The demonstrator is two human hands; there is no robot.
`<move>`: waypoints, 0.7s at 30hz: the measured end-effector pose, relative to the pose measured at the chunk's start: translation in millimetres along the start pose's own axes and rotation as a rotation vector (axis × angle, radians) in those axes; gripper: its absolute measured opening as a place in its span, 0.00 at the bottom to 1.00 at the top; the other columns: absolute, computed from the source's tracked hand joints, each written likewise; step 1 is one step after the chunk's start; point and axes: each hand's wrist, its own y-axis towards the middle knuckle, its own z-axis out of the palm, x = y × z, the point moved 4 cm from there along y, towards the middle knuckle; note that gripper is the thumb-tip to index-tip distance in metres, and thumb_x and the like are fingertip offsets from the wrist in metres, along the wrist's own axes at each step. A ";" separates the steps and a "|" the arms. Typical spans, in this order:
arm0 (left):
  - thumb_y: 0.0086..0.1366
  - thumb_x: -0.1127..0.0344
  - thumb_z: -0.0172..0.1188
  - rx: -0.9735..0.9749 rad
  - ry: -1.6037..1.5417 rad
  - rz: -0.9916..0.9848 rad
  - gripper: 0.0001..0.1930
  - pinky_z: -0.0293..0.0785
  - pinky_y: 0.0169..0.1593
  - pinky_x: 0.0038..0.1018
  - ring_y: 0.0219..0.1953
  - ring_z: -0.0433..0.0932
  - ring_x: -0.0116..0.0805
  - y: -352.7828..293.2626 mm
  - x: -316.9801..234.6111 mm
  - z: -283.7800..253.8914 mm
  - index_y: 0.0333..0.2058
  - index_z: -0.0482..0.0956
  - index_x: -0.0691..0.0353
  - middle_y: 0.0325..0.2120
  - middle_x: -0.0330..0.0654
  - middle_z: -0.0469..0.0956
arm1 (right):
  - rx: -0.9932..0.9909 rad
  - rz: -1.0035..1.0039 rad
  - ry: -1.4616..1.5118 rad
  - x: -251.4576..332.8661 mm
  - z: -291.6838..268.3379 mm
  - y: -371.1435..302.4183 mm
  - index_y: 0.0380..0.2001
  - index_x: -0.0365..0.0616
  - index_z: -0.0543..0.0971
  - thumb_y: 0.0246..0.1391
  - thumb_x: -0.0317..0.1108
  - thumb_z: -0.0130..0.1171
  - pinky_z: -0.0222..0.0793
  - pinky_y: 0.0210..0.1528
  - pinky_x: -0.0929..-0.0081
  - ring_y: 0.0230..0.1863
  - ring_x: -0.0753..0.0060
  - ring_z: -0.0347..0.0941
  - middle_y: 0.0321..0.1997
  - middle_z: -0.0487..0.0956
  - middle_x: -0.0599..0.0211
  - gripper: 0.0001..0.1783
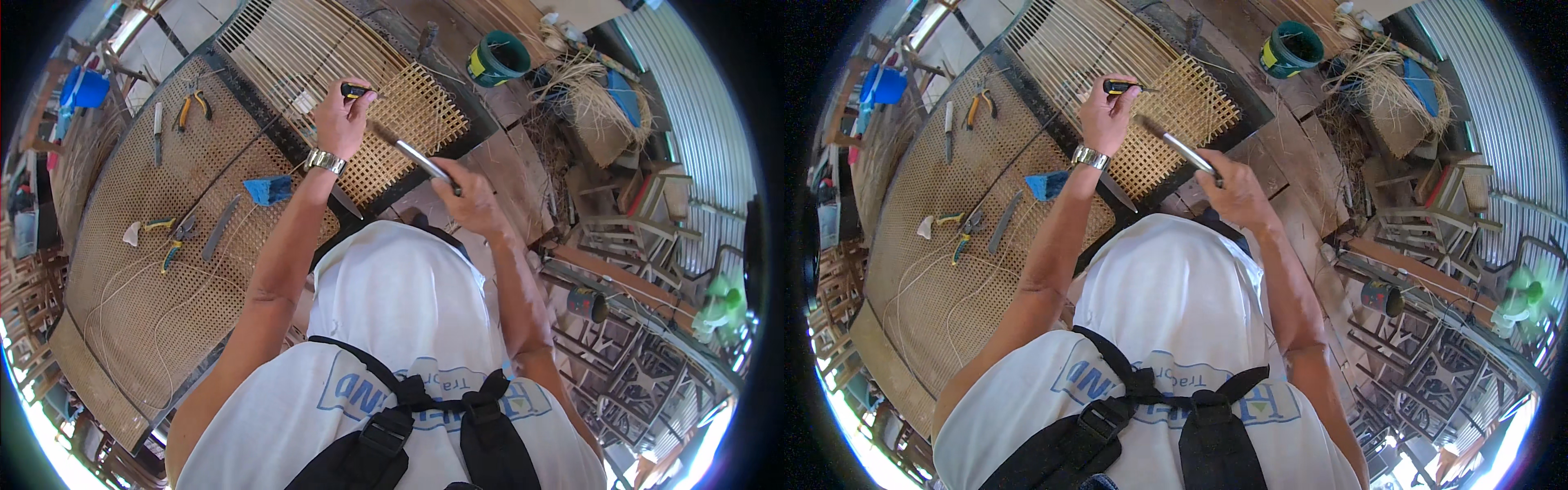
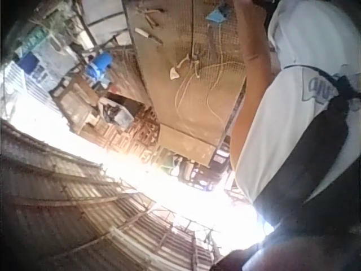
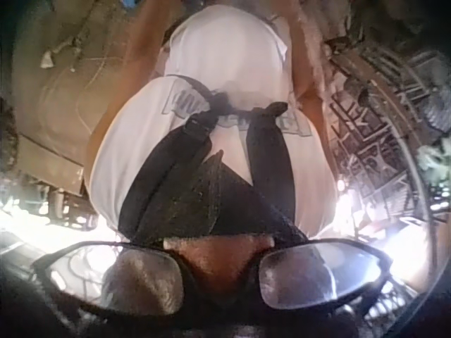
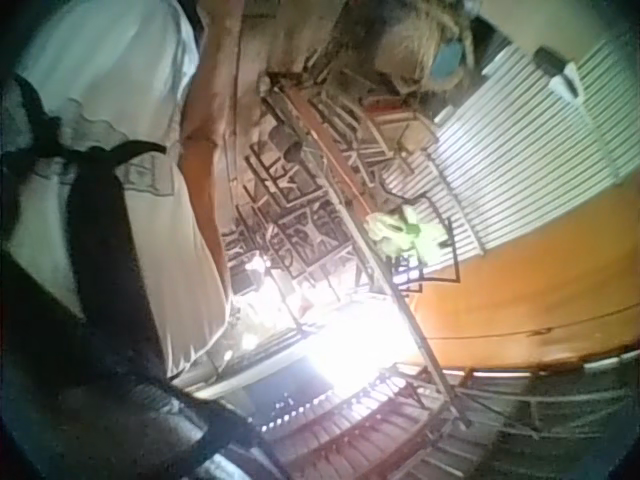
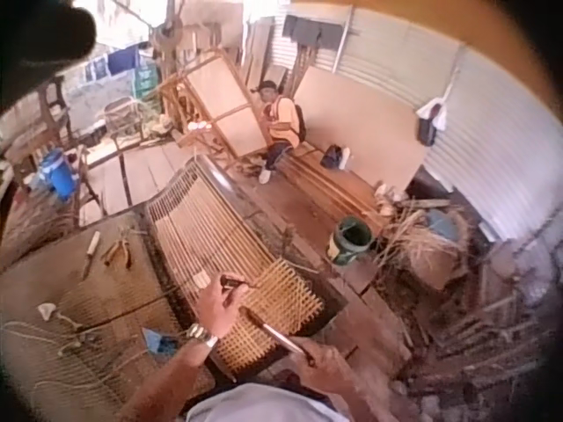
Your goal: Replacing the rattan webbing on a chair seat or panel.
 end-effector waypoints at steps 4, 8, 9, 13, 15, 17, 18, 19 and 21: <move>0.64 0.66 0.72 0.013 0.045 -0.002 0.12 0.67 0.22 0.21 0.18 0.73 0.20 -1.5 -2.7 -0.4 0.44 0.80 0.55 0.24 0.36 0.83 | -0.179 -0.093 0.078 5.0 16.0 2.4 0.56 0.40 0.78 0.64 0.32 0.60 0.77 0.44 0.62 0.39 0.53 0.83 0.40 0.83 0.47 0.19; 0.64 0.66 0.72 -0.033 -0.081 0.008 0.12 0.67 0.22 0.22 0.18 0.73 0.20 -2.8 -7.3 -6.7 0.44 0.80 0.55 0.23 0.36 0.82 | -0.102 -0.084 0.074 1.1 15.0 -22.9 0.56 0.38 0.77 0.64 0.32 0.60 0.77 0.45 0.63 0.42 0.51 0.84 0.42 0.84 0.46 0.18; 0.64 0.66 0.72 -0.017 -0.018 0.025 0.12 0.67 0.22 0.22 0.18 0.73 0.20 -3.8 -9.4 -5.4 0.44 0.80 0.55 0.24 0.36 0.82 | -0.130 -0.098 0.082 0.8 11.1 -27.2 0.56 0.38 0.77 0.64 0.32 0.60 0.77 0.44 0.64 0.41 0.51 0.84 0.41 0.84 0.46 0.18; 0.64 0.66 0.72 0.043 -0.056 -0.015 0.13 0.69 0.23 0.22 0.19 0.73 0.20 -1.8 -12.9 6.0 0.43 0.79 0.58 0.26 0.37 0.83 | -0.261 -0.047 0.050 -1.5 -11.4 -15.6 0.57 0.40 0.77 0.65 0.32 0.60 0.75 0.39 0.66 0.33 0.57 0.80 0.36 0.83 0.50 0.19; 0.64 0.66 0.72 0.055 -0.037 0.024 0.12 0.69 0.24 0.23 0.19 0.73 0.21 2.2 -15.5 7.2 0.43 0.79 0.58 0.25 0.37 0.83 | -0.308 -0.080 0.032 3.4 -18.9 -1.6 0.57 0.40 0.76 0.65 0.32 0.60 0.75 0.38 0.66 0.32 0.60 0.80 0.36 0.83 0.51 0.19; 0.64 0.65 0.72 0.108 0.023 -0.005 0.12 0.70 0.24 0.24 0.20 0.75 0.21 7.9 -14.2 7.0 0.43 0.80 0.58 0.26 0.37 0.83 | -0.284 -0.110 0.047 7.4 -27.8 13.3 0.57 0.41 0.78 0.64 0.33 0.61 0.74 0.39 0.67 0.33 0.66 0.79 0.35 0.83 0.53 0.19; 0.64 0.65 0.72 0.109 0.024 0.004 0.12 0.70 0.24 0.24 0.20 0.75 0.21 11.1 -14.0 4.8 0.43 0.80 0.58 0.26 0.37 0.83 | -0.303 -0.100 0.043 7.3 -38.0 17.4 0.57 0.41 0.78 0.64 0.33 0.61 0.74 0.39 0.67 0.33 0.66 0.79 0.35 0.83 0.53 0.19; 0.65 0.64 0.72 0.103 0.043 0.013 0.12 0.70 0.24 0.24 0.20 0.76 0.21 15.2 -13.5 1.8 0.43 0.80 0.57 0.25 0.36 0.84 | -0.220 -0.100 0.016 7.4 -45.5 20.7 0.57 0.42 0.78 0.64 0.34 0.62 0.74 0.40 0.67 0.34 0.66 0.79 0.35 0.83 0.54 0.19; 0.65 0.62 0.72 0.061 -0.006 0.031 0.11 0.70 0.23 0.23 0.20 0.77 0.21 20.9 -12.9 -1.4 0.42 0.81 0.56 0.23 0.35 0.83 | -0.253 -0.086 -0.020 7.7 -56.6 18.9 0.56 0.43 0.80 0.64 0.37 0.63 0.73 0.42 0.69 0.35 0.69 0.78 0.35 0.83 0.58 0.19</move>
